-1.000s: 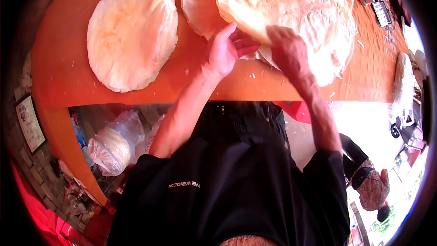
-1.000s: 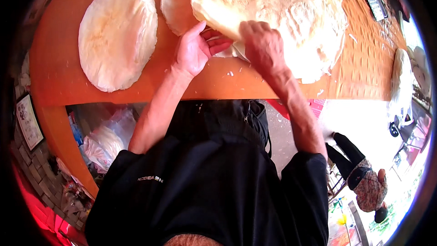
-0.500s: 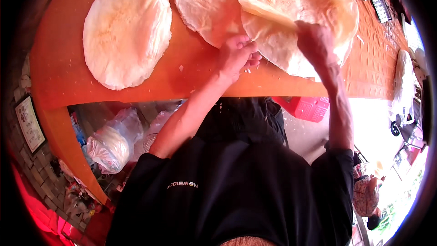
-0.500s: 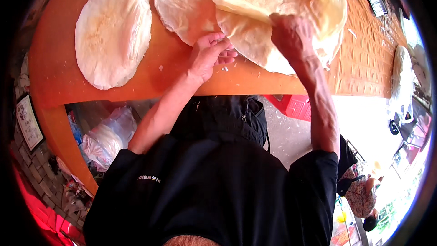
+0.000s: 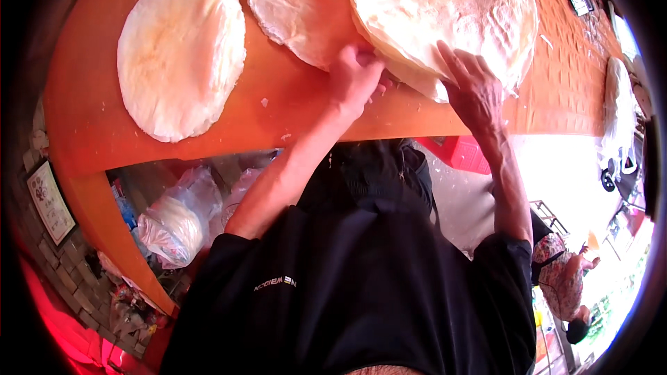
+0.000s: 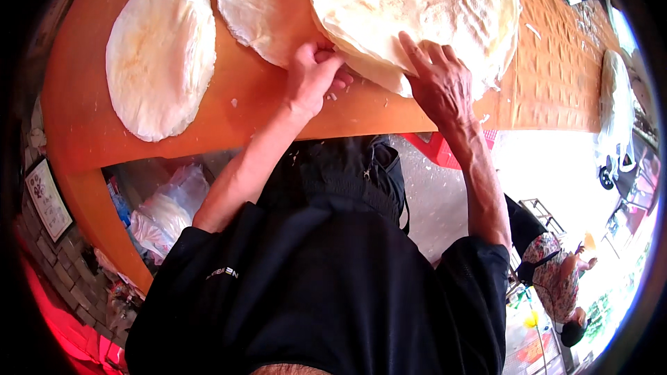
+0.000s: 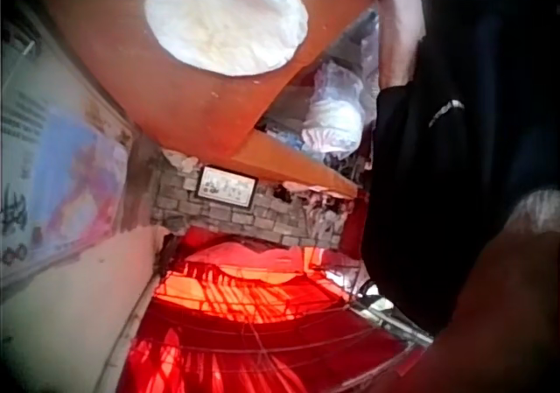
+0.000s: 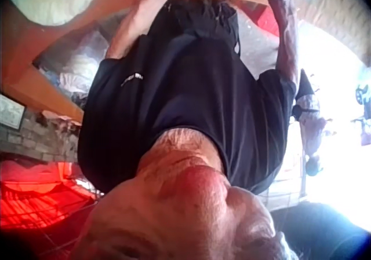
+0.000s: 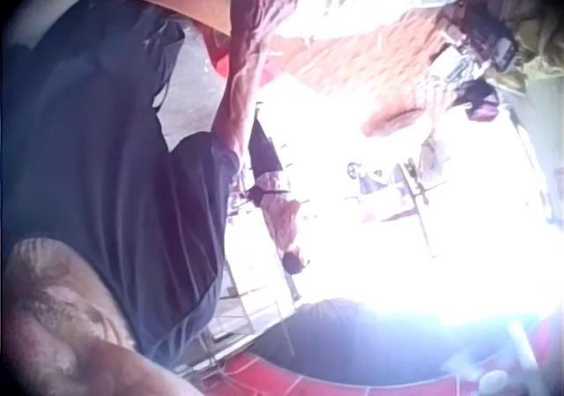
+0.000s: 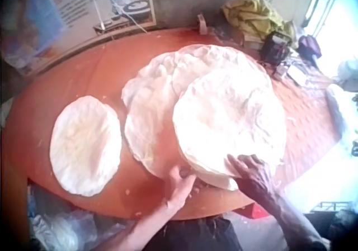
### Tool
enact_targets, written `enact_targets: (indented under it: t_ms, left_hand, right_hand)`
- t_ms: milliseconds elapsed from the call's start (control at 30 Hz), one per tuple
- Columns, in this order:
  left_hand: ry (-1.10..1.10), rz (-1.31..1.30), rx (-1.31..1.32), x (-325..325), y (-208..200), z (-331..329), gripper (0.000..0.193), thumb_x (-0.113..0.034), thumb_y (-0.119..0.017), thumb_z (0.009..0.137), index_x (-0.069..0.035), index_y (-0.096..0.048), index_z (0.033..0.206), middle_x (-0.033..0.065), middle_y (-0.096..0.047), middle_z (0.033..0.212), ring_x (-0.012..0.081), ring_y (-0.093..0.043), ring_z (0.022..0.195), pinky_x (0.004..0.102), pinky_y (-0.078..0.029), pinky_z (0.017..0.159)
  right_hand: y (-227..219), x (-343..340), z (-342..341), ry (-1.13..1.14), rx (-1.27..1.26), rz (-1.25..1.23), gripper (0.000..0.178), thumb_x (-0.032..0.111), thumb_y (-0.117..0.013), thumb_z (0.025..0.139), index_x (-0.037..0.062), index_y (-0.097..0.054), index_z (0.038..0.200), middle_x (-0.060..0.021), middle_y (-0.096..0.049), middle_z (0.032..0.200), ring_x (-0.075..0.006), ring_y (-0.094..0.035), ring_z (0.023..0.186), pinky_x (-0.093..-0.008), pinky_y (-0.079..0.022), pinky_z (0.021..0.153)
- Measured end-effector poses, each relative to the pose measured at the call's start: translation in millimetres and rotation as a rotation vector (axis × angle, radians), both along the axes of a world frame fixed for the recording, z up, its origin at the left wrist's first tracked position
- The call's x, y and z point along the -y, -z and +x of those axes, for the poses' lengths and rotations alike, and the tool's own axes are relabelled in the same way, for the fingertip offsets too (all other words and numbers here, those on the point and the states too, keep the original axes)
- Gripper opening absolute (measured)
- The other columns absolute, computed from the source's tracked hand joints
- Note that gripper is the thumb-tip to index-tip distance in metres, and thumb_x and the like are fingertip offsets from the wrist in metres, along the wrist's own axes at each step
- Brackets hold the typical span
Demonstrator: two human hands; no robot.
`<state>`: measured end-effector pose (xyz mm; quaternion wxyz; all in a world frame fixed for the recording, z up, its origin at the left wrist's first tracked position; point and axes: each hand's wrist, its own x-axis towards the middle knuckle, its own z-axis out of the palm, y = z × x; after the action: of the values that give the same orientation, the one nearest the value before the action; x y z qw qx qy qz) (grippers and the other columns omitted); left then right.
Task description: The person separates thin wrappers from a stack and places them onto another stack on the table by hand.
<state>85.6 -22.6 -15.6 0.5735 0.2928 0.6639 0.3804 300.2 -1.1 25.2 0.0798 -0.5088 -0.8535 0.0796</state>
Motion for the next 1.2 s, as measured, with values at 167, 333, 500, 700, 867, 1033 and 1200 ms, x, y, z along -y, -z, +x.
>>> enact_targets:
  t_ms: [167,333,500,700,867,1033,1200]
  left_hand:
    - [0.054,-0.047,0.621,6,5,-2,0.026,-0.018,-0.06,0.092,-0.004,-0.055,0.114,0.009,-0.067,0.087,0.0164,-0.067,0.065,0.0232,-0.052,0.05]
    - [-0.118,-0.02,1.025,9,-2,6,0.033,-0.024,-0.058,0.096,-0.006,-0.053,0.122,0.0114,-0.065,0.108,0.0238,-0.069,0.086,0.0307,-0.059,0.072]
    - [0.089,0.139,0.914,2,12,8,0.039,-0.025,-0.061,0.094,-0.006,-0.05,0.126,0.0092,-0.061,0.117,0.026,-0.064,0.102,0.0395,-0.055,0.089]
    - [0.062,0.218,1.01,-6,-1,14,0.04,-0.024,-0.065,0.091,-0.007,-0.051,0.125,0.0074,-0.06,0.117,0.0227,-0.062,0.106,0.0404,-0.054,0.093]
    - [0.04,0.235,0.959,-7,-1,18,0.041,-0.022,-0.068,0.089,-0.007,-0.052,0.123,0.0066,-0.06,0.117,0.0208,-0.06,0.108,0.0402,-0.054,0.092]
    - [-0.044,0.176,0.798,-9,7,28,0.037,-0.011,-0.068,0.088,-0.004,-0.053,0.12,0.0071,-0.062,0.111,0.0194,-0.062,0.103,0.0371,-0.057,0.084]
    - [-0.118,-0.084,0.724,-14,20,35,0.036,0.003,-0.06,0.084,-0.001,-0.053,0.119,0.0079,-0.062,0.111,0.0188,-0.063,0.098,0.0321,-0.056,0.075]
  right_hand:
    - [2,-4,-9,-0.033,-0.105,0.029,0.045,0.018,-0.072,0.076,0.0146,-0.063,0.119,-0.0091,-0.065,0.106,-0.029,-0.061,0.098,-0.039,-0.051,0.079]
    - [0,-9,-4,0.018,-0.25,-0.048,0.036,0.019,-0.072,0.079,0.0111,-0.066,0.113,-0.0116,-0.065,0.109,-0.0319,-0.06,0.099,-0.0394,-0.051,0.082]
    - [-16,-5,-12,-0.054,-0.292,-0.071,0.049,0.029,-0.076,0.078,0.0058,-0.062,0.118,-0.0133,-0.064,0.115,-0.0329,-0.06,0.103,-0.0401,-0.051,0.084]
    - [-16,-15,-11,-0.065,-0.361,-0.074,0.045,0.023,-0.08,0.075,0.0051,-0.065,0.113,-0.0155,-0.066,0.11,-0.0313,-0.063,0.099,-0.0392,-0.052,0.083]
    - [-16,-21,-8,-0.008,-0.46,-0.145,0.037,0.017,-0.078,0.075,0.0042,-0.067,0.108,-0.0165,-0.068,0.103,-0.0315,-0.066,0.091,-0.0365,-0.054,0.076]
    - [-13,-20,-13,0.018,-0.31,-0.011,0.032,0.014,-0.072,0.077,0.0046,-0.066,0.108,-0.0138,-0.069,0.098,-0.0312,-0.066,0.087,-0.036,-0.055,0.07]
    - [8,-9,-45,0.021,-0.044,0.19,0.023,0.016,-0.065,0.078,0.007,-0.062,0.1,-0.011,-0.067,0.086,-0.0277,-0.065,0.081,-0.0392,-0.053,0.061]
